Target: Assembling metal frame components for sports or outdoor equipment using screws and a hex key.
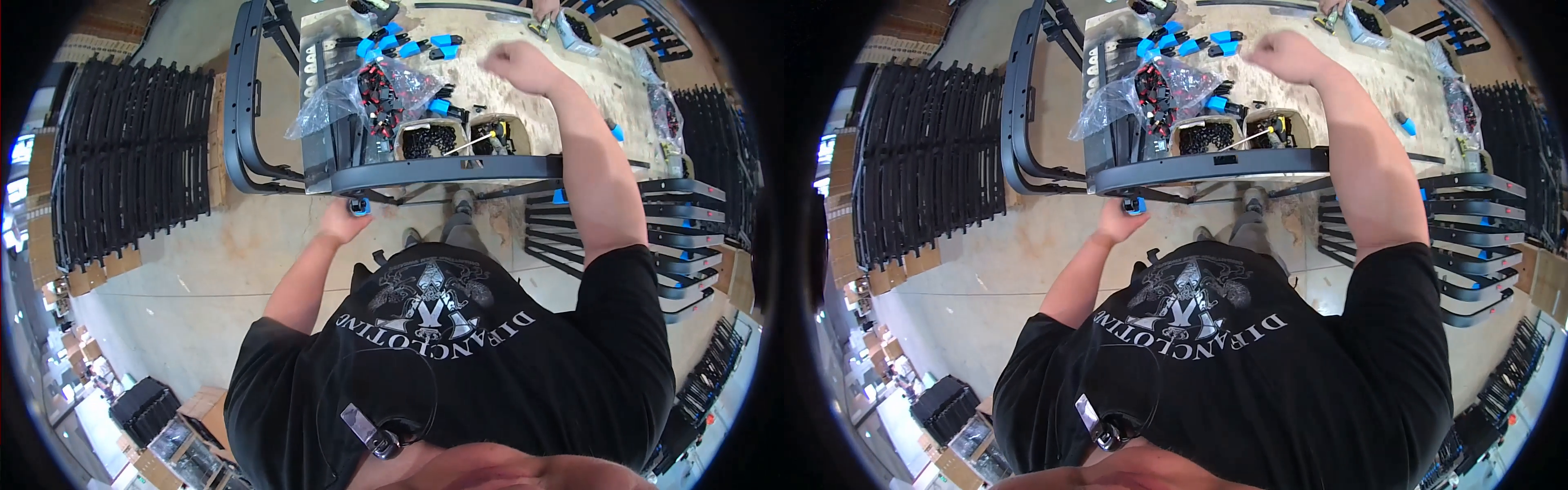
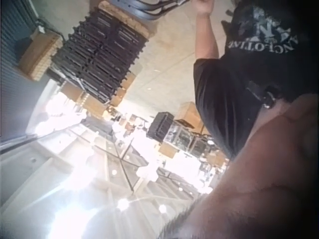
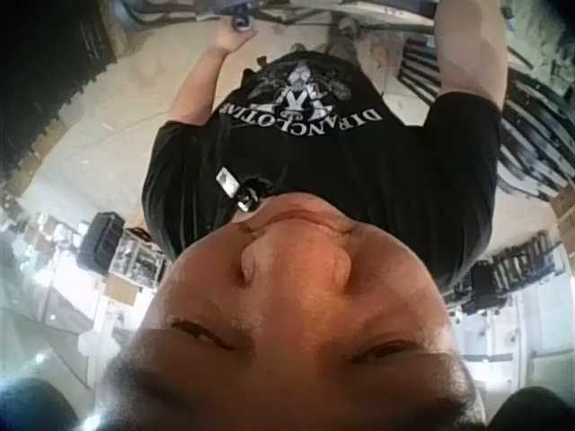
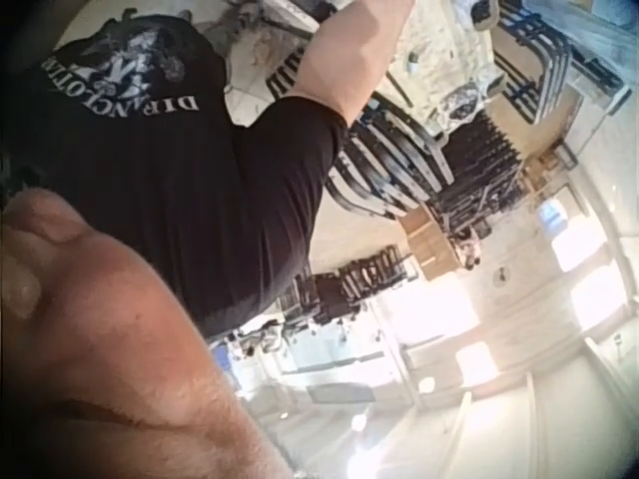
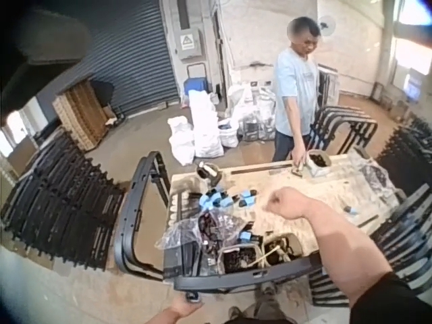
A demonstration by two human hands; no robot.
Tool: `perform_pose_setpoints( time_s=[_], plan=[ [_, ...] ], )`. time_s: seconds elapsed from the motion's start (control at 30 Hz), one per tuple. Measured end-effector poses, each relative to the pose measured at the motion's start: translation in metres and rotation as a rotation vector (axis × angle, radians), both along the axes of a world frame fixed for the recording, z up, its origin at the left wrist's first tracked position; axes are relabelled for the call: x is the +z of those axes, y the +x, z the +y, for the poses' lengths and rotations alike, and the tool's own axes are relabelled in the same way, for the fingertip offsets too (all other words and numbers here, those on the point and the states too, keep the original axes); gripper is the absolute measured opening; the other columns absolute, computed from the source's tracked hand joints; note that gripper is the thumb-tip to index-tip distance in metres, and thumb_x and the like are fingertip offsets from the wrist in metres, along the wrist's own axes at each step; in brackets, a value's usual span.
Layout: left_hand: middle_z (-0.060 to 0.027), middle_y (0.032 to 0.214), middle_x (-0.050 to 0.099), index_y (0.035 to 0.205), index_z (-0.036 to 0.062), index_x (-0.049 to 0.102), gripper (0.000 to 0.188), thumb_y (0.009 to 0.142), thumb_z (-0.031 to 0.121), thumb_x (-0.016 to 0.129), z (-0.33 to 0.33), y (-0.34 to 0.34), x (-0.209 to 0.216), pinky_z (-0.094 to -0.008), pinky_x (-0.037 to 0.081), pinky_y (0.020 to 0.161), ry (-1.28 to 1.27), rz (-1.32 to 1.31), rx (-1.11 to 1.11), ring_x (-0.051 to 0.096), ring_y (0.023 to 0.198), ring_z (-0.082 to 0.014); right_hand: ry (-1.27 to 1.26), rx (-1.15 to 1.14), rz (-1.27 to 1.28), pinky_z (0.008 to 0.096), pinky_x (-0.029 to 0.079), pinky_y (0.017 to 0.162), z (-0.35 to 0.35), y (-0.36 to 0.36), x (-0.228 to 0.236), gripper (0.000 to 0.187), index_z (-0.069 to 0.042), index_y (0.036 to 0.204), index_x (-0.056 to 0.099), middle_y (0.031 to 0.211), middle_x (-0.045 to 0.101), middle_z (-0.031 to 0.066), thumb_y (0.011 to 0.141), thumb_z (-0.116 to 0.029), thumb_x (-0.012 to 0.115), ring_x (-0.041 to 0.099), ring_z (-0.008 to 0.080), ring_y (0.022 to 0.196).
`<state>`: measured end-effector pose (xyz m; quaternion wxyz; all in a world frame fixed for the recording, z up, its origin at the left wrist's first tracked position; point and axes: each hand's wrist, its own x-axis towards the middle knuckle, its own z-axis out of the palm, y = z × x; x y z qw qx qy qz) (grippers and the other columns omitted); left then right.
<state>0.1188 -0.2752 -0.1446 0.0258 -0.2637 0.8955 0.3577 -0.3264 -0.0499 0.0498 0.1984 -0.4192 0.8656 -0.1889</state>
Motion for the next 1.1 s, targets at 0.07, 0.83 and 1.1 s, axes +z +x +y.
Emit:
perform_pose_setpoints(
  time_s=[0.07, 0.83, 1.1],
  plan=[
    [-0.0177, 0.111, 0.072, 0.119, 0.0043, 0.065, 0.048, 0.079, 0.026, 0.081, -0.022, 0.002, 0.027, -0.0413, 0.055, 0.091, -0.064, -0.22, -0.136, 0.069, 0.105, -0.035, -0.114, -0.044, -0.074, 0.0394, 0.052, 0.076, -0.003, 0.005, -0.005, 0.045, -0.005, 0.109, 0.071, 0.089, 0.07, 0.0136, 0.092, -0.046, 0.067, 0.067, 0.0267, 0.083],
    [-0.012, 0.099, 0.073, 0.109, 0.0045, 0.07, 0.041, 0.078, 0.028, 0.083, -0.069, -0.265, 0.039, -0.0367, 0.055, 0.085, -0.34, -0.058, -0.281, 0.071, 0.095, -0.0237, 0.058, 0.083, -0.13, 0.0412, 0.053, 0.09, -0.01, 0.013, -0.009, 0.044, -0.003, 0.115, 0.072, 0.111, 0.073, 0.0185, 0.088, -0.038, 0.069, 0.069, 0.0316, 0.104],
    [-0.0111, 0.098, 0.075, 0.113, 0.0067, 0.072, 0.031, 0.085, 0.019, 0.076, -0.04, -0.241, 0.112, -0.0341, 0.057, 0.081, -0.178, 0.156, -0.212, 0.072, 0.087, -0.0213, 0.041, 0.073, -0.169, 0.0414, 0.054, 0.089, -0.008, 0.01, -0.012, 0.045, -0.005, 0.116, 0.072, 0.11, 0.073, 0.017, 0.087, -0.039, 0.071, 0.069, 0.031, 0.102]
  ],
)
